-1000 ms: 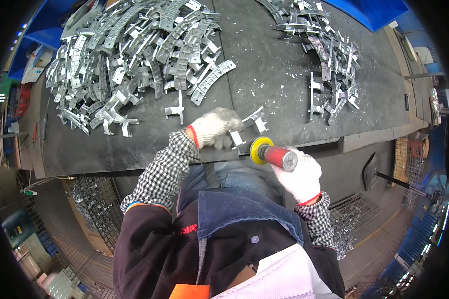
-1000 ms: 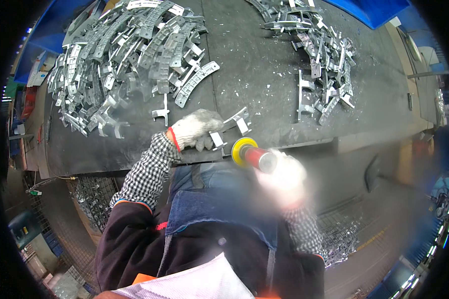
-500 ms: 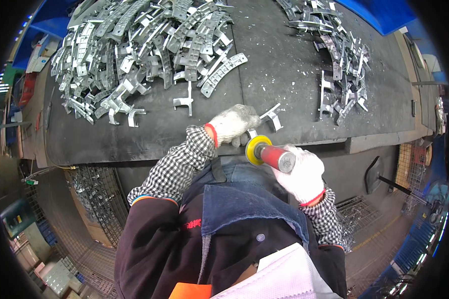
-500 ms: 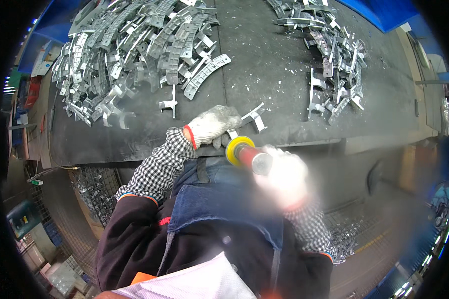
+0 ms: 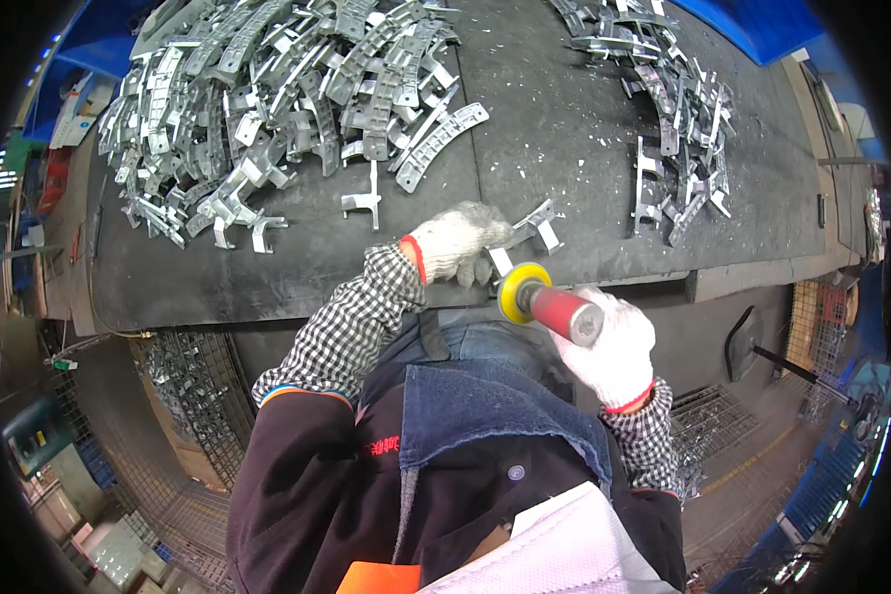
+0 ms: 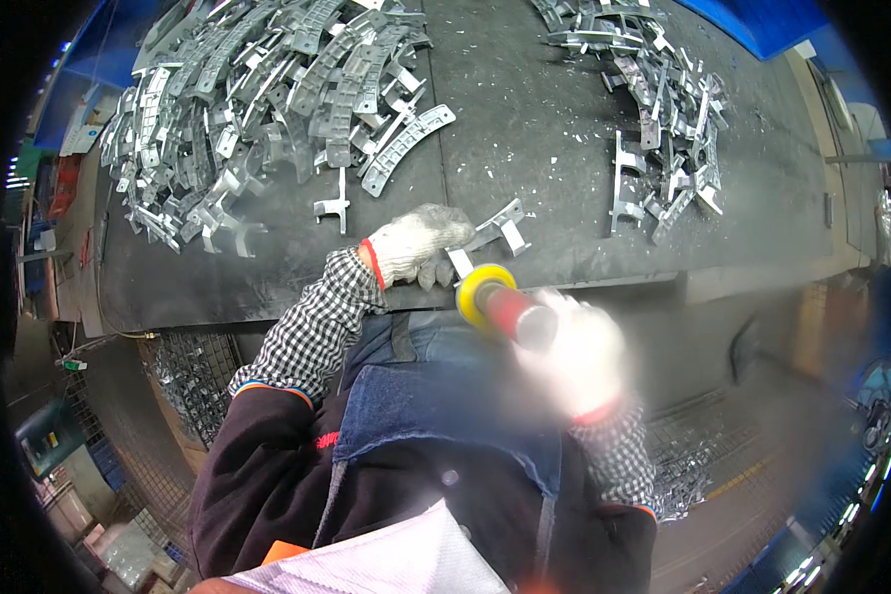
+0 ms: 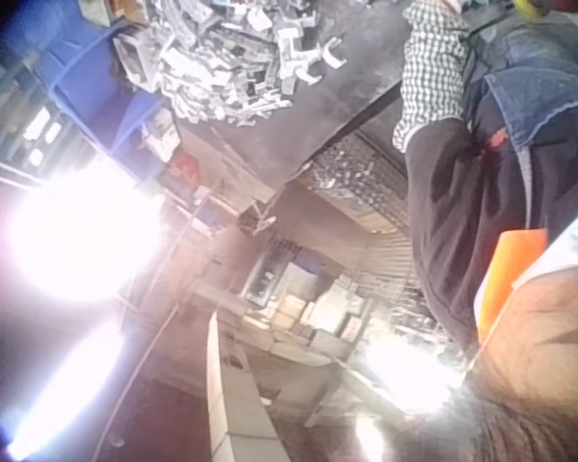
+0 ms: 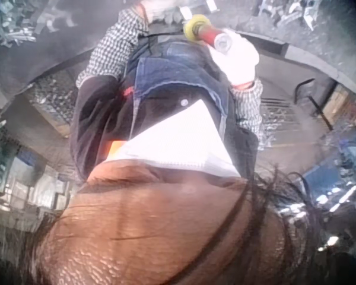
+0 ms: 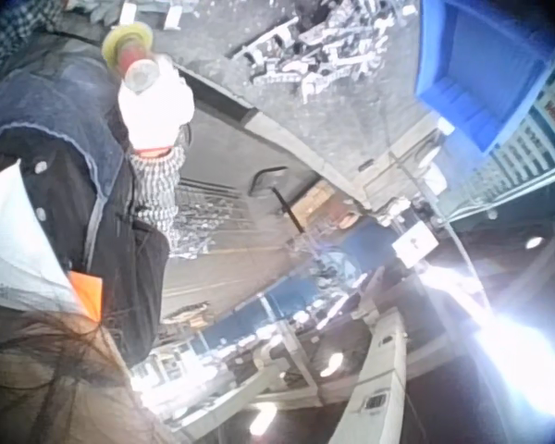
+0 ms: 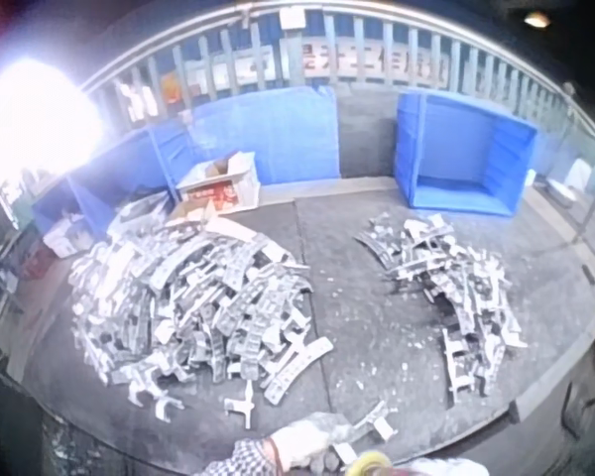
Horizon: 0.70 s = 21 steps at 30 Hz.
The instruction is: Using a hand-held grinding tool to finish metal parts.
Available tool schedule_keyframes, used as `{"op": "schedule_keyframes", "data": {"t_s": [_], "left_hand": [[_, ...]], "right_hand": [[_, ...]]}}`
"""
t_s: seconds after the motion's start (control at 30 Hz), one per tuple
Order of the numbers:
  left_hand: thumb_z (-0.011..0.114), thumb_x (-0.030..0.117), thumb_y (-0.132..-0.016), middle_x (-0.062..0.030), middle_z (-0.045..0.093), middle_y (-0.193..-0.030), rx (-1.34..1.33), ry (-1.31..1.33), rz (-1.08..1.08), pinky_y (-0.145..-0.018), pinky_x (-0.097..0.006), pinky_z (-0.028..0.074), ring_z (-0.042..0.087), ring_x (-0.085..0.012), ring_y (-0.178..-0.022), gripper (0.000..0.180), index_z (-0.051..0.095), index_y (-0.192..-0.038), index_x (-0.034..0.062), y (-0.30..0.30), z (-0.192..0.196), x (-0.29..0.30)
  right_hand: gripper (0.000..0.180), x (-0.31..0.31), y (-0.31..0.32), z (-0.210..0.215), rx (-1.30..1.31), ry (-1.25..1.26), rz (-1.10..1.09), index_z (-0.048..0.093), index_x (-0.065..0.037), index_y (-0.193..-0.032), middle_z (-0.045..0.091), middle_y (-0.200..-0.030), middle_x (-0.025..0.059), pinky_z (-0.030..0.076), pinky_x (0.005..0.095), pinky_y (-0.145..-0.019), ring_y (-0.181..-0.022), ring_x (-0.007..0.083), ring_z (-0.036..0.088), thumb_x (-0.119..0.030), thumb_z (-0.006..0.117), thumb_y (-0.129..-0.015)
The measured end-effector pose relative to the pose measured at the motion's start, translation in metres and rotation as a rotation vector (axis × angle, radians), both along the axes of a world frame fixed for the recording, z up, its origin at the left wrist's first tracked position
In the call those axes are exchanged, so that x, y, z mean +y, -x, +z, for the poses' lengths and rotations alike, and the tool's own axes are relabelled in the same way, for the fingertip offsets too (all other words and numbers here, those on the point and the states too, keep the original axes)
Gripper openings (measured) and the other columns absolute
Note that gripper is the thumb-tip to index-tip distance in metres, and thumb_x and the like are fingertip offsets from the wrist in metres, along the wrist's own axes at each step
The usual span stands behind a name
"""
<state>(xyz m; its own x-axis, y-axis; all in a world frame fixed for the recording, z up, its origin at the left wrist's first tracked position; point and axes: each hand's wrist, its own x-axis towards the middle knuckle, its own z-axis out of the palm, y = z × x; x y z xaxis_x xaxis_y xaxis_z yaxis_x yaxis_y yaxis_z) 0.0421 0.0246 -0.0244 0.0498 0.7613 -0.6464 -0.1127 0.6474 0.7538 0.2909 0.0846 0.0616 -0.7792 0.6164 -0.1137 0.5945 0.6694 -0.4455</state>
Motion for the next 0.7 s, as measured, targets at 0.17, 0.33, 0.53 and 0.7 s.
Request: {"op": "schedule_keyframes", "data": {"t_s": [0.17, 0.33, 0.53, 0.7], "left_hand": [[0.06, 0.032, -0.097, -0.0138, 0.067, -0.09, 0.05, -0.057, -0.01, -0.04, -0.034, 0.045, 0.061, -0.0212, -0.049, 0.04, 0.065, -0.114, -0.0037, 0.004, 0.002, 0.002], [0.062, 0.028, -0.099, -0.0178, 0.065, -0.118, 0.104, -0.092, -0.112, -0.093, -0.045, 0.055, 0.066, -0.0326, -0.107, 0.034, 0.067, -0.121, 0.0026, -0.002, -0.042, 0.009], [0.057, 0.029, -0.097, -0.0131, 0.067, -0.075, 0.16, -0.373, -0.021, -0.041, -0.035, 0.049, 0.059, -0.0202, -0.042, 0.033, 0.068, -0.106, -0.0015, -0.011, -0.063, -0.014], [0.07, 0.029, -0.089, -0.016, 0.071, -0.096, 1.299, -0.652, 0.233, -0.08, -0.041, 0.057, 0.071, -0.0243, -0.092, 0.037, 0.069, -0.115, 0.0029, 0.019, 0.084, -0.007]], "right_hand": [[0.023, 0.0, 0.017, -0.001, 0.102, -0.2, 0.122, 0.069, -0.01, -0.097, 0.07, -0.079, 0.009, 0.056, 0.0401, -0.065, -0.069, 0.0289, 0.071, -0.028, 0.068, -0.082], [0.032, -0.001, -0.006, -0.004, 0.029, -0.178, 0.155, 0.074, -0.016, -0.098, 0.072, -0.08, 0.009, 0.058, 0.0431, -0.069, -0.074, 0.0319, 0.072, -0.032, 0.084, -0.073], [0.035, -0.008, 0.016, -0.019, 0.015, 0.062, 0.0, 0.074, -0.014, -0.097, 0.074, -0.085, 0.0112, 0.058, 0.0424, -0.073, -0.08, 0.0334, 0.073, -0.033, 0.087, -0.071], [0.035, 0.001, -0.011, -0.016, 0.093, 0.187, -0.198, 0.076, -0.012, -0.098, 0.075, -0.091, 0.013, 0.059, 0.0423, -0.079, -0.087, 0.0328, 0.074, -0.03, 0.086, -0.07]]}}
